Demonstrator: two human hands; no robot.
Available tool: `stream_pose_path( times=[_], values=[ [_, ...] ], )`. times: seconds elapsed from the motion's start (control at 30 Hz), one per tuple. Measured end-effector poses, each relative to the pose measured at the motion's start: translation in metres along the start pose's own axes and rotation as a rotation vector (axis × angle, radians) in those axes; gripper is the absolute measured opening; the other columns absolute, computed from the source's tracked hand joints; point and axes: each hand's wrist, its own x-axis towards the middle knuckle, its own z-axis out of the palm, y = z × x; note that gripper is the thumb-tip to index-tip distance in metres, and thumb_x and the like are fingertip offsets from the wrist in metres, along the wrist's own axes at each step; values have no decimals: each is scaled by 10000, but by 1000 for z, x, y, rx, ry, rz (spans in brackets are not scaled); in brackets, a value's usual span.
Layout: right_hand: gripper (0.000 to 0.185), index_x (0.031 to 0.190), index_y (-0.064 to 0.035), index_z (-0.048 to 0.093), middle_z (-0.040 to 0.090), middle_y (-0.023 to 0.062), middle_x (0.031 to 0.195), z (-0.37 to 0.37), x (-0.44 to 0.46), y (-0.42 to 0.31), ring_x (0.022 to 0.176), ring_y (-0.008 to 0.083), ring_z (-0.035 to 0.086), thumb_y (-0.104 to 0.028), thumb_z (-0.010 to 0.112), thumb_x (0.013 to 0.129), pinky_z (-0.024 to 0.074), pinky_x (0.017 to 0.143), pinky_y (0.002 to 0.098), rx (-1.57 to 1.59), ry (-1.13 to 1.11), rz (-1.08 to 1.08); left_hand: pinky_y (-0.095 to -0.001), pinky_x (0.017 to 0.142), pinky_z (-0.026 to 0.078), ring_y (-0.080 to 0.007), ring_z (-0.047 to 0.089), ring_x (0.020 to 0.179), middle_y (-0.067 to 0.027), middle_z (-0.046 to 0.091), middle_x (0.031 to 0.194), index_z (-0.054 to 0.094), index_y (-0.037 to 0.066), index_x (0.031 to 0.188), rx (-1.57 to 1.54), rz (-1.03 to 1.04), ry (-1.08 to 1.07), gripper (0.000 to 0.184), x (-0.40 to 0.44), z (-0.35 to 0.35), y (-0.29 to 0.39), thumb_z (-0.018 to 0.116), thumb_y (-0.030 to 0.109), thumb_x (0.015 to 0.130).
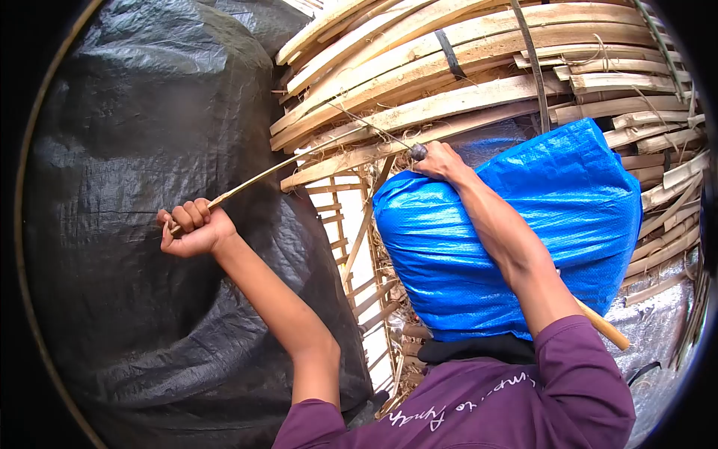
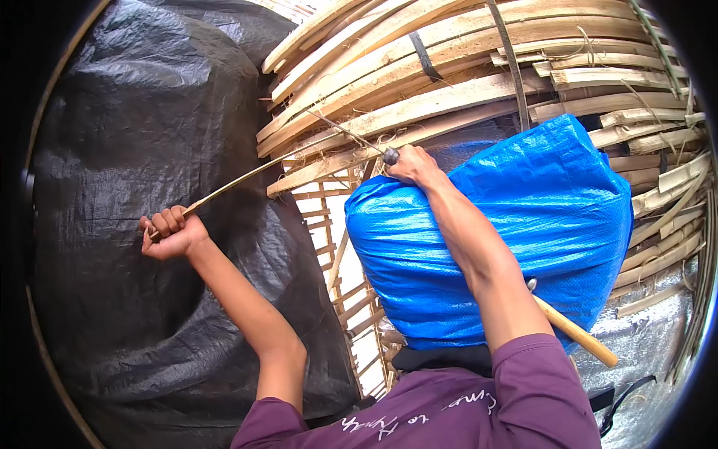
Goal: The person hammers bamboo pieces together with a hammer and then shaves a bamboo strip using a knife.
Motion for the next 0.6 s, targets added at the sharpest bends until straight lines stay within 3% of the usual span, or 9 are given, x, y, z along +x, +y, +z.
stream_pose_path(
  times=[0.03, 0.1, 0.17, 0.2, 0.3, 0.37, 0.43, 0.47, 0.6],
  values=[
    [406, 947, 3, 700, 675, 269, 953, -2, -1, -1, 965, 388, 658, -314, 672, 694, 520, 821, 441, -32, 24, -12, -233, 398, 140, -70, 118, 390, 56, 206, 458, 473, 117, 808, -6, 4, -4, 183, -1, 7, -1, 441, 296, 790],
    [399, 954, -2, 692, 680, 257, 903, -1, -3, -4, 904, 380, 668, -294, 667, 683, 519, 791, 442, -34, 39, -44, -240, 403, 157, -77, 136, 393, 55, 191, 466, 415, 147, 708, 113, 53, 191, 156, -3, 22, -4, 439, 287, 773],
    [277, 867, -66, 696, 663, 189, 751, 3, -4, -8, 692, 246, 634, -286, 667, 702, 492, 668, 407, 64, -16, -253, -246, 406, 151, -83, 135, 399, 53, 187, 472, 383, 159, 694, 153, 80, 242, 158, -4, 25, -6, 432, 289, 769],
    [254, 798, -28, 665, 638, 166, 692, 3, -3, -10, 634, 217, 580, -256, 672, 686, 475, 639, 388, 45, -35, -317, -253, 409, 145, -89, 133, 405, 51, 183, 477, 352, 170, 680, 197, 114, 294, 165, -4, 25, -7, 425, 291, 766],
    [255, 775, -11, 660, 643, 162, 693, -1, -15, -25, 632, 219, 583, -244, 685, 673, 477, 638, 386, 115, -102, -417, -265, 415, 136, -95, 123, 414, 49, 175, 484, 304, 177, 674, 234, 114, 339, 178, -7, 27, -5, 414, 287, 761],
    [267, 786, -13, 666, 663, 167, 724, 3, -11, -17, 666, 234, 621, -250, 698, 666, 486, 651, 391, 127, -110, -385, -268, 415, 139, -97, 123, 417, 47, 171, 489, 288, 178, 671, 235, 118, 356, 187, -5, 25, -6, 414, 282, 762],
    [339, 931, -72, 722, 695, 213, 884, 2, -6, -6, 856, 331, 683, -278, 690, 664, 514, 774, 414, 77, -69, -131, -270, 414, 142, -99, 123, 418, 45, 176, 489, 260, 180, 661, 235, 119, 367, 207, -5, 25, -7, 411, 277, 764],
    [386, 962, -59, 719, 687, 234, 958, 1, -3, -1, 925, 359, 674, -334, 682, 693, 515, 803, 428, 57, -58, -27, -274, 420, 147, -103, 125, 421, 39, 178, 493, 230, 177, 661, 238, 118, 370, 231, -5, 26, -6, 409, 276, 768],
    [429, 968, -8, 705, 670, 257, 1011, 9, -2, 9, 1000, 395, 643, -366, 670, 735, 515, 856, 441, 36, 26, 52, -279, 436, 162, -110, 148, 425, 34, 186, 510, 207, 165, 669, 271, 94, 457, 236, 5, 31, -10, 400, 262, 764]
  ],
)
